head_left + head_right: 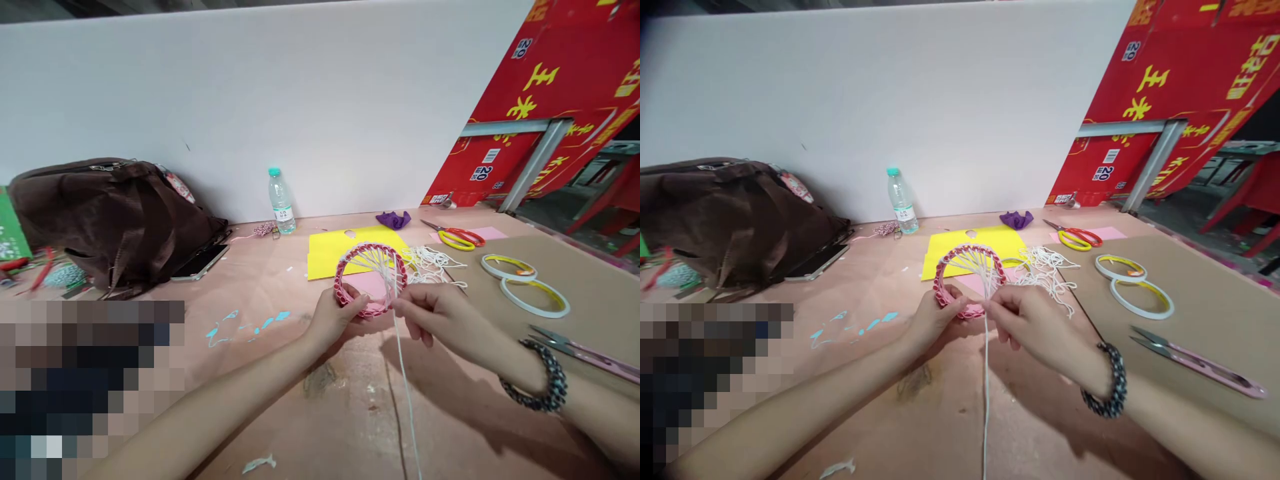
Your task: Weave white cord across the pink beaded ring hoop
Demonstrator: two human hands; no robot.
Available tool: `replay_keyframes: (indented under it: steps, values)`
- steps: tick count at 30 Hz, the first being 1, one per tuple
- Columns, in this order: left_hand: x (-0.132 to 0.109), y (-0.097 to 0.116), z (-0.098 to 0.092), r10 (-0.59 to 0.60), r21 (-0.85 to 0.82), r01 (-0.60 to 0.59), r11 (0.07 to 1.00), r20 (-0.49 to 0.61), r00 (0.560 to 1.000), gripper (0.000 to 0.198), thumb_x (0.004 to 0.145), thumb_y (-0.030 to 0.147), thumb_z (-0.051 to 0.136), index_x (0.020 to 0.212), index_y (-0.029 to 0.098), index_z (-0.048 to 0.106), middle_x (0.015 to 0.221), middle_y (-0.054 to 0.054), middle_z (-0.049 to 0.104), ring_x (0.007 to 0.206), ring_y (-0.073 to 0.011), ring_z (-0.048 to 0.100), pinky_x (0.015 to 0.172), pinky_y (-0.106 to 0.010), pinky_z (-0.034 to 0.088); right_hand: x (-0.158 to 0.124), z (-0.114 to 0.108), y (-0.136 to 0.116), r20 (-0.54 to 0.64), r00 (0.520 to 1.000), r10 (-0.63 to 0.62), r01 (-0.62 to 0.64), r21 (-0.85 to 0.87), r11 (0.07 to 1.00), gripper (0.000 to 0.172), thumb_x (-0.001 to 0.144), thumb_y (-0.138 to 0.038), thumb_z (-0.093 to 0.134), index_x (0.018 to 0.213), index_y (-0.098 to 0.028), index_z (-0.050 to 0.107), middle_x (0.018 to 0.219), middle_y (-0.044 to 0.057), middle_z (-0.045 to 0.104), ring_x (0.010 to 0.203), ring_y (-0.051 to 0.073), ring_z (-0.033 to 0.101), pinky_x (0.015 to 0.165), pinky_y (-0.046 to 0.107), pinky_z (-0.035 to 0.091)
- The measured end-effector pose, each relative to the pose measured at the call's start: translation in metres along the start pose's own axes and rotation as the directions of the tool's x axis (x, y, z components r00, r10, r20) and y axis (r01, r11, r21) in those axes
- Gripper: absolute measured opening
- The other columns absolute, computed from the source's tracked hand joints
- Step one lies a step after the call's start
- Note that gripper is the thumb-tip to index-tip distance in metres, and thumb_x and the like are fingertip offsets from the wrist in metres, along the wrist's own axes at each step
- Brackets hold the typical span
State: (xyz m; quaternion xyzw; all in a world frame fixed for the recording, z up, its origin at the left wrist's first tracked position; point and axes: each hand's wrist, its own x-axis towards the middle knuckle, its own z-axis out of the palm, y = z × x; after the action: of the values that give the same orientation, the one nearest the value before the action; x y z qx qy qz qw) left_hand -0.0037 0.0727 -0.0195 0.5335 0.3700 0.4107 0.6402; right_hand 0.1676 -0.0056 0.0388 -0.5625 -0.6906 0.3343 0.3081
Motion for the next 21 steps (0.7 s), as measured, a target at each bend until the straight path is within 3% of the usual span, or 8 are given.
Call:
replay_keyframes:
  steps: [6, 8, 10, 12, 14, 17, 19, 21]
  values:
    - [0.001, -0.003, -0.001, -0.036, -0.010, 0.036, 0.999, -0.024, 0.999, 0.034, 0.063, 0.037, 0.075, 0.065, 0.016, 0.049, 0.055, 0.004, 0.052, 0.047, -0.0079, 0.048, 0.049, -0.022, 0.042, -0.034, 0.036, -0.016, 0.333, 0.942, -0.047, 0.072, -0.066, 0.995, 0.025, 0.081, -0.020, 0.050, 0.056, -0.016, 0.048, 0.051, -0.005, 0.049, 0.046, 0.007, 0.039, 0.043, 0.019, 0.027]
    - [0.001, -0.003, -0.002, -0.015, -0.010, 0.015, 1.000, -0.024, 1.000, 0.034, 0.063, 0.036, 0.076, 0.066, 0.016, 0.049, 0.056, 0.004, 0.053, 0.049, -0.0086, 0.050, 0.050, -0.022, 0.042, -0.032, 0.039, -0.010, 0.253, 0.967, -0.033, 0.054, -0.078, 0.995, 0.028, 0.084, -0.028, 0.051, 0.058, -0.017, 0.050, 0.052, -0.004, 0.051, 0.047, 0.007, 0.040, 0.043, 0.019, 0.027]
    - [0.001, -0.003, -0.002, -0.001, -0.005, 0.001, 1.000, -0.013, 1.000, 0.034, 0.062, 0.035, 0.076, 0.067, 0.016, 0.049, 0.056, 0.004, 0.053, 0.050, -0.0088, 0.051, 0.050, -0.021, 0.042, -0.019, 0.032, 0.000, 0.043, 0.999, -0.015, 0.018, -0.087, 0.996, 0.030, 0.087, -0.040, 0.050, 0.066, -0.018, 0.051, 0.055, -0.002, 0.054, 0.048, 0.009, 0.044, 0.044, 0.020, 0.029]
    - [0.001, -0.002, -0.001, 0.004, 0.012, -0.004, 1.000, -0.001, 1.000, 0.033, 0.063, 0.035, 0.076, 0.067, 0.015, 0.050, 0.056, 0.004, 0.053, 0.049, -0.0083, 0.050, 0.050, -0.020, 0.041, -0.004, 0.020, 0.011, -0.100, 0.995, 0.021, -0.027, -0.055, 0.998, 0.033, 0.088, -0.048, 0.046, 0.071, -0.020, 0.048, 0.055, -0.003, 0.054, 0.047, 0.010, 0.048, 0.044, 0.021, 0.031]
    - [0.001, -0.002, -0.002, 0.004, 0.019, -0.004, 1.000, -0.001, 1.000, 0.033, 0.063, 0.035, 0.076, 0.067, 0.015, 0.050, 0.056, 0.004, 0.053, 0.049, -0.0083, 0.050, 0.050, -0.021, 0.041, 0.004, 0.012, 0.015, -0.098, 0.995, 0.028, -0.032, -0.039, 0.999, 0.037, 0.092, -0.049, 0.038, 0.070, -0.020, 0.045, 0.052, -0.004, 0.053, 0.045, 0.011, 0.049, 0.045, 0.022, 0.034]
    - [0.002, -0.003, -0.003, -0.002, 0.007, 0.002, 1.000, -0.010, 1.000, 0.034, 0.062, 0.036, 0.077, 0.068, 0.015, 0.050, 0.057, 0.003, 0.054, 0.049, -0.0087, 0.051, 0.049, -0.021, 0.042, -0.008, 0.019, 0.007, 0.109, 0.982, -0.151, 0.174, -0.251, 0.952, 0.035, 0.096, -0.032, 0.032, 0.068, -0.019, 0.050, 0.056, -0.001, 0.058, 0.050, 0.011, 0.052, 0.049, 0.022, 0.036]
    - [0.003, -0.004, -0.003, -0.011, 0.010, 0.011, 1.000, -0.012, 1.000, 0.035, 0.062, 0.038, 0.076, 0.068, 0.015, 0.050, 0.056, 0.003, 0.053, 0.048, -0.0091, 0.051, 0.047, -0.021, 0.041, -0.024, 0.035, -0.003, 0.315, 0.917, -0.244, 0.362, -0.401, 0.841, 0.028, 0.088, -0.026, 0.046, 0.062, -0.019, 0.053, 0.055, -0.001, 0.059, 0.046, 0.010, 0.049, 0.045, 0.023, 0.030]
    - [0.003, -0.005, -0.003, -0.012, 0.026, 0.013, 1.000, -0.030, 0.999, 0.036, 0.062, 0.040, 0.076, 0.065, 0.015, 0.050, 0.054, 0.004, 0.052, 0.046, -0.0093, 0.050, 0.045, -0.021, 0.040, -0.039, 0.049, -0.010, 0.431, 0.868, -0.247, 0.443, -0.446, 0.778, 0.031, 0.078, -0.030, 0.060, 0.051, -0.019, 0.051, 0.047, -0.002, 0.056, 0.038, 0.009, 0.042, 0.040, 0.024, 0.022]
